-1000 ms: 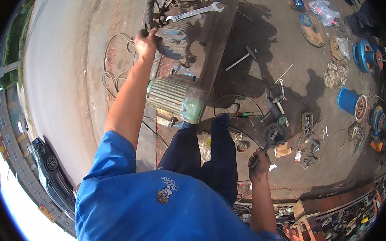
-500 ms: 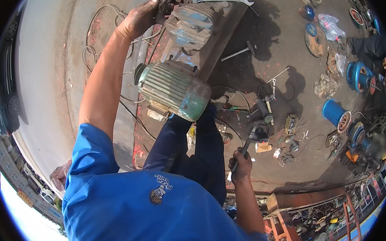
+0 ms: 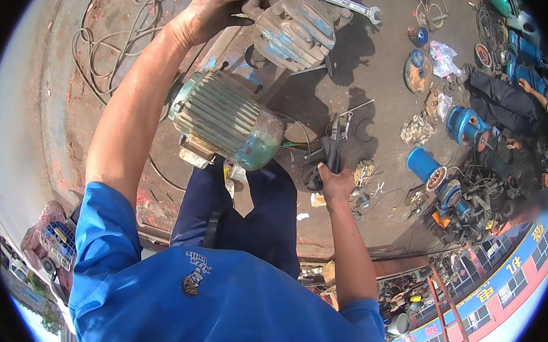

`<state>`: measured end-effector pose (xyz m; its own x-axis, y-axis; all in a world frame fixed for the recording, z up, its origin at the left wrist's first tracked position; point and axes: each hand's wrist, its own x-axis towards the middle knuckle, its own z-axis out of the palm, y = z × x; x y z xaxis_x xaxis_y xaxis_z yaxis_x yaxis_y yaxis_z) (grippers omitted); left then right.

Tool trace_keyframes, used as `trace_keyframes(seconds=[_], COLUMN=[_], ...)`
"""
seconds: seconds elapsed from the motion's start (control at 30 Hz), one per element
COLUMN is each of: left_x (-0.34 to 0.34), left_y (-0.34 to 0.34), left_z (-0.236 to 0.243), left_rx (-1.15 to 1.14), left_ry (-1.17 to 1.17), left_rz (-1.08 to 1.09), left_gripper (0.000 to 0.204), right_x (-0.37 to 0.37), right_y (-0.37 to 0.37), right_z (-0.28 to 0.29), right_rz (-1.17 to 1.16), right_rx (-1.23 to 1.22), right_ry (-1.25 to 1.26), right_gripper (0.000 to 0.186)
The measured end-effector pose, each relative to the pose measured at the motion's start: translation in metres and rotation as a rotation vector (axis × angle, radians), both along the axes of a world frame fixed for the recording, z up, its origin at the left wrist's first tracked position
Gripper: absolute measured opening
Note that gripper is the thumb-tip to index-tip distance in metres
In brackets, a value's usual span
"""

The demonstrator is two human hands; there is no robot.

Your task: The person works on a motor assembly, using a wrench to tighten bolts and a hammer to tap components. They handle the motor and various tools while standing in a cluttered workshop.

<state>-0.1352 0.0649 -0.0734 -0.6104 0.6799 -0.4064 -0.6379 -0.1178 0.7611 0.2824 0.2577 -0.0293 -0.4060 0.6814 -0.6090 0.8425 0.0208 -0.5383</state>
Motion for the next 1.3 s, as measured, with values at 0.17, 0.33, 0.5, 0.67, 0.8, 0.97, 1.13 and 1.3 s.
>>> trace_keyframes(seconds=[0.17,0.33,0.5,0.67,0.8,0.97,1.13,1.3], left_x=[0.017,0.026,0.027,0.022,0.036,0.048,0.041,0.056], left_y=[0.011,0.037,0.032,0.04,0.053,0.071,0.054,0.081], left_z=[0.01,0.017,0.016,-0.005,0.003,0.003,-0.02,0.024], left_rx=[0.035,-0.323,-0.061,0.128,0.194,0.177,0.135,0.194], left_ry=[0.035,0.401,0.01,-0.358,-0.115,-0.176,-0.214,-0.04], left_rz=[0.093,0.209,0.217,0.319,0.438,0.521,0.468,0.28], left_gripper=[0.042,0.042,0.051,0.047,0.043,0.042,0.051,0.068], right_x=[-0.014,0.003,-0.003,-0.009,-0.021,0.006,0.065,0.162], right_y=[0.063,0.109,0.131,0.176,0.23,0.278,0.282,0.273], right_z=[-0.042,-0.079,-0.089,-0.082,-0.061,-0.019,0.01,0.059], right_rz=[0.24,0.229,0.362,0.459,0.614,0.727,0.271,0.088], right_rx=[0.237,0.152,0.036,-0.106,0.011,0.042,-0.049,0.032], right_ry=[-0.294,-0.443,-0.406,-0.313,-0.466,-0.438,-0.434,-0.488], right_gripper=[0.036,0.045,0.044,0.045,0.053,0.061,0.062,0.06])
